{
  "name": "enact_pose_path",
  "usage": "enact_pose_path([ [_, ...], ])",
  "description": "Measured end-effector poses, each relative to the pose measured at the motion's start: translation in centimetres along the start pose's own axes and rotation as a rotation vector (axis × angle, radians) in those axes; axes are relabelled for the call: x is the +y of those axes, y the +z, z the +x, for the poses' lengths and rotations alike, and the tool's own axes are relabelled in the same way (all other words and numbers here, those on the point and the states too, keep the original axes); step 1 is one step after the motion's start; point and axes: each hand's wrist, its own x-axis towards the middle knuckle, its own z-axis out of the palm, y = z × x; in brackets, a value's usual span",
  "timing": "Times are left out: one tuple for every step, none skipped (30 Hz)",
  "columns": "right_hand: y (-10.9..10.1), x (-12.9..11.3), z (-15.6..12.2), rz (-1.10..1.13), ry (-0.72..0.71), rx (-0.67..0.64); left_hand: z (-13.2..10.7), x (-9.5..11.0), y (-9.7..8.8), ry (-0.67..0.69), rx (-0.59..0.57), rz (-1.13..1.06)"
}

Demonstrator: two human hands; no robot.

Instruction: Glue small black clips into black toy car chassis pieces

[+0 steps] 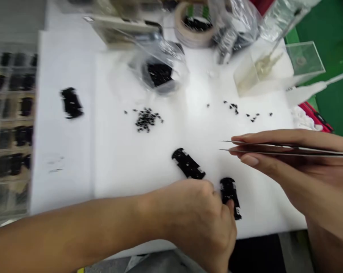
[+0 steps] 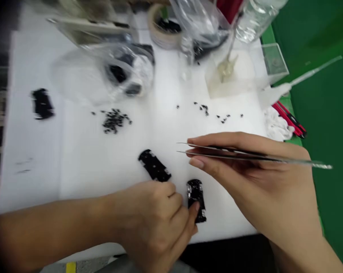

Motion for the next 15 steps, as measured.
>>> enact_pose_path([
  [0.7,-0.2,1.6,0.043,-0.022,-0.01,0.0,0.1,0.1,-0.007,-0.002,0.019],
  [1.4,-0.5,3.1,0.087,-0.04,-0.03,0.0,0.1,0.2,-0.012,-0.013,0.037],
  [2.2,-0.7,4.4,0.131,-0.057,-0.061,0.1,0.2,0.3,-0.016,-0.031,0.05],
  [3.1,-1.0,5.5,0.168,-0.075,-0.101,0.1,0.2,0.4,-0.018,-0.055,0.061],
  [3.9,-1.1,6.3,0.198,-0.096,-0.142,0.2,0.3,0.4,-0.015,-0.082,0.072],
  [4.8,-1.2,6.9,0.218,-0.119,-0.176,0.2,0.4,0.4,-0.007,-0.109,0.086],
  [5.5,-1.2,7.3,0.228,-0.137,-0.201,0.3,0.5,0.5,0.007,-0.131,0.102],
  [6.2,-1.1,7.5,0.23,-0.147,-0.211,0.3,0.5,0.5,0.02,-0.149,0.12],
  [6.8,-0.9,7.5,0.221,-0.152,-0.213,0.3,0.6,0.7,0.031,-0.163,0.138],
  [7.3,-0.8,7.4,0.198,-0.157,-0.212,0.3,0.7,0.9,0.033,-0.178,0.158],
  [7.6,-0.6,7.3,0.171,-0.169,-0.211,0.3,0.7,1.1,0.028,-0.191,0.18],
  [7.8,-0.5,7.2,0.14,-0.188,-0.212,0.2,0.8,1.3,0.011,-0.208,0.205],
  [7.9,-0.5,7.1,0.114,-0.215,-0.213,0.2,0.9,1.5,-0.008,-0.224,0.232],
  [8.0,-0.4,7.1,0.096,-0.241,-0.215,0.1,1.1,1.7,-0.025,-0.238,0.261],
  [8.0,-0.4,7.0,0.089,-0.256,-0.223,0.0,1.5,1.8,-0.04,-0.249,0.294],
])
